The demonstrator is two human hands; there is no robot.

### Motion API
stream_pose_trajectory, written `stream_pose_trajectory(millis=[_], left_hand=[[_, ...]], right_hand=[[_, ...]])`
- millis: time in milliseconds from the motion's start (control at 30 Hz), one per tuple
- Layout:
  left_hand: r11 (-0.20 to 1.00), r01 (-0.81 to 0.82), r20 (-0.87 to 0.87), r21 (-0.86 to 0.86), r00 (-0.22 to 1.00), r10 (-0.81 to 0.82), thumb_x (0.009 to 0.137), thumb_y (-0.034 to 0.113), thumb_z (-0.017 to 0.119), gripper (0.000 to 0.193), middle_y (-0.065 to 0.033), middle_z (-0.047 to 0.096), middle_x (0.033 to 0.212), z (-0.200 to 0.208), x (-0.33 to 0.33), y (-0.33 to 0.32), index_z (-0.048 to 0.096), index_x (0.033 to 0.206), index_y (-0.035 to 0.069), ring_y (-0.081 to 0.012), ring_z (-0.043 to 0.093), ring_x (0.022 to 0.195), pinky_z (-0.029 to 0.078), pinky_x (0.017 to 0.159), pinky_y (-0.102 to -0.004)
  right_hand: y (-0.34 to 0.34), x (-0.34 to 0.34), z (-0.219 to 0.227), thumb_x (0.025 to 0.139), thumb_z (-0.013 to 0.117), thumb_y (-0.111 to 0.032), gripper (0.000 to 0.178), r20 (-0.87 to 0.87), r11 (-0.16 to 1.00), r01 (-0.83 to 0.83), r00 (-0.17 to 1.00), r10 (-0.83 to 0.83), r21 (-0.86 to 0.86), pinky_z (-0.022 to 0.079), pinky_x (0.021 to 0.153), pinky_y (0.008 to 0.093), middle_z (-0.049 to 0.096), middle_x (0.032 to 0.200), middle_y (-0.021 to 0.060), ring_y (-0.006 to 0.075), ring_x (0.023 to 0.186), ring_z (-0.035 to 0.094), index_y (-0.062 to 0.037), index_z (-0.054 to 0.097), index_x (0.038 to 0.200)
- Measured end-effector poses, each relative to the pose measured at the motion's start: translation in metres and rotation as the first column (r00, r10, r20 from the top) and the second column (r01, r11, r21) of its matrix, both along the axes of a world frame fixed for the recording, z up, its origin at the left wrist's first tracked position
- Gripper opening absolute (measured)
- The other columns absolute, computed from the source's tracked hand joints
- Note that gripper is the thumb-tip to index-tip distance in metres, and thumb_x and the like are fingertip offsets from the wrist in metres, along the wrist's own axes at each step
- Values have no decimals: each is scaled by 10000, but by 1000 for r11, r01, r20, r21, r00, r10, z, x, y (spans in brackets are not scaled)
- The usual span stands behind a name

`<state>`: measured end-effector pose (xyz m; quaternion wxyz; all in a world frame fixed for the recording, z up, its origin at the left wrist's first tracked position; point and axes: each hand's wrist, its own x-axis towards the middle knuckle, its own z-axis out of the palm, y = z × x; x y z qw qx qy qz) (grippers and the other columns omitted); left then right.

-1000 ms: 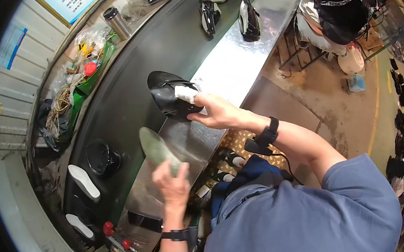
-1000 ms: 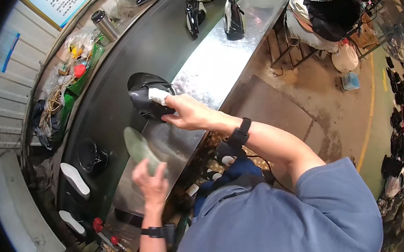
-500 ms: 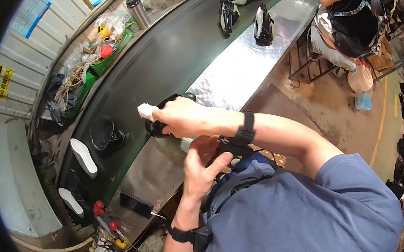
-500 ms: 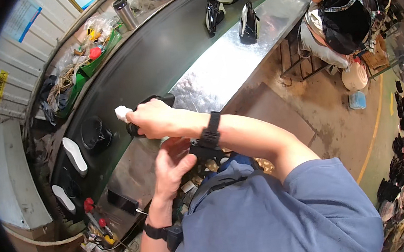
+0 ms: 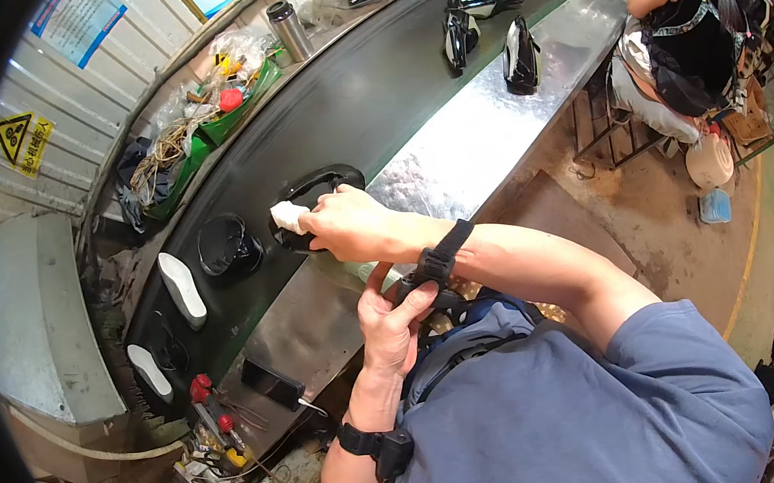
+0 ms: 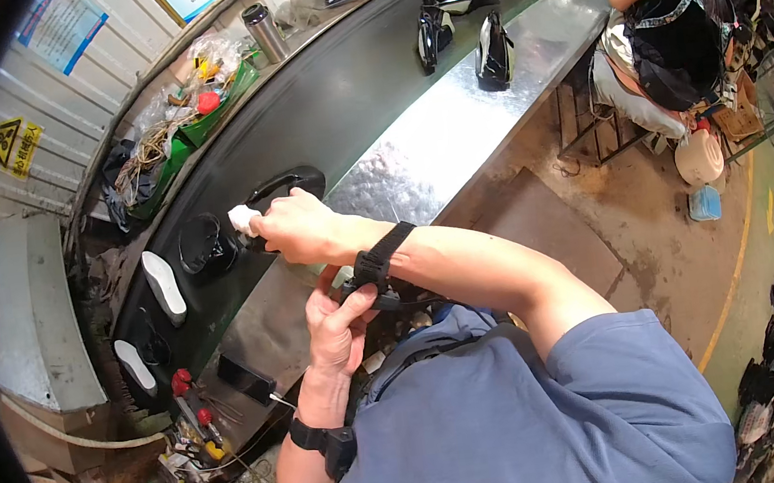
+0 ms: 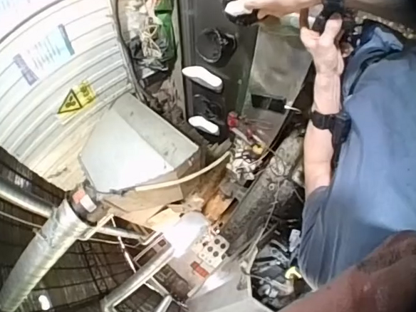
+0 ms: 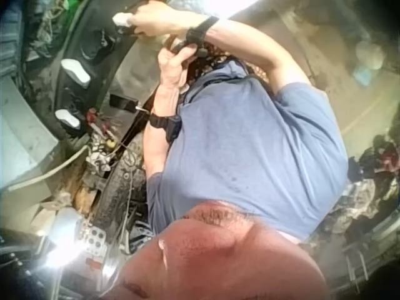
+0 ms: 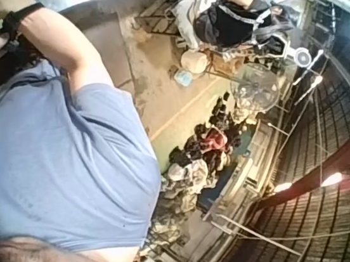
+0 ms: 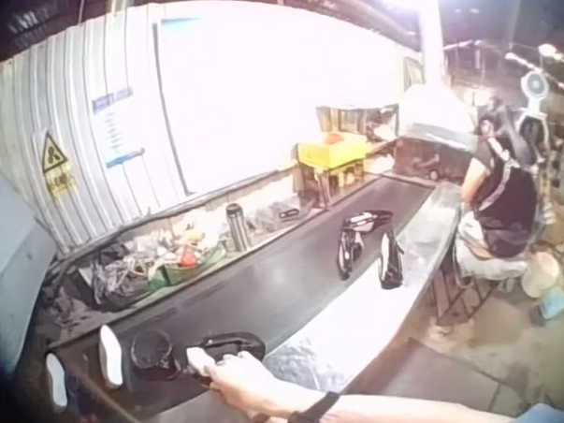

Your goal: Operating shoe lasting machinery and inspecting shoe components in a factory.

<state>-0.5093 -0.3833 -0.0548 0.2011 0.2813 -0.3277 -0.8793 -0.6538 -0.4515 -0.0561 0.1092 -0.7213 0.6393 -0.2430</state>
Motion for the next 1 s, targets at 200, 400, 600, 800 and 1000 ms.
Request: stream_pose_trajectory(millis=[200,400,600,800,1000], left_hand=[[978,137,85,-159,989,-124,916,138,705,616,-93,649,1132,1,9,2,401,1445,55,-197,665,1046,547,917,-371],[908,-414,58,60,910,411,954,448,662,427,-39,658,1138,-36,52,-65,620,1201,102,-188,603,1056,436,1018,-424],[913,-383,-164,139,901,402,1012,348,568,392,-82,677,1226,-11,50,-67,618,1262,51,-210,643,1117,514,968,-379],[957,-226,-350,183,894,278,1022,423,517,496,-93,611,1356,16,59,-64,567,1367,70,-246,562,1256,415,1097,-456],[959,-275,-375,69,884,280,1039,438,503,483,-88,616,1330,24,79,-70,580,1336,65,-233,563,1242,419,1088,-408]], right_hand=[[11,6,1,861,744,-228,302,255,997,39,967,-23,-61,493,722,482,647,745,201,399,804,663,20,622,981],[42,3,27,851,760,-221,355,400,999,-8,916,-13,52,480,656,488,633,742,254,452,737,640,57,569,961],[47,12,40,864,783,-331,506,575,997,-75,815,70,-14,489,629,446,651,771,222,385,718,651,83,523,996],[48,18,53,848,766,-234,477,660,979,-189,745,92,76,542,779,426,707,942,239,378,914,701,84,579,1149],[53,28,83,877,751,-331,495,586,972,-217,801,123,93,528,692,458,684,838,257,414,821,688,96,581,1059]])
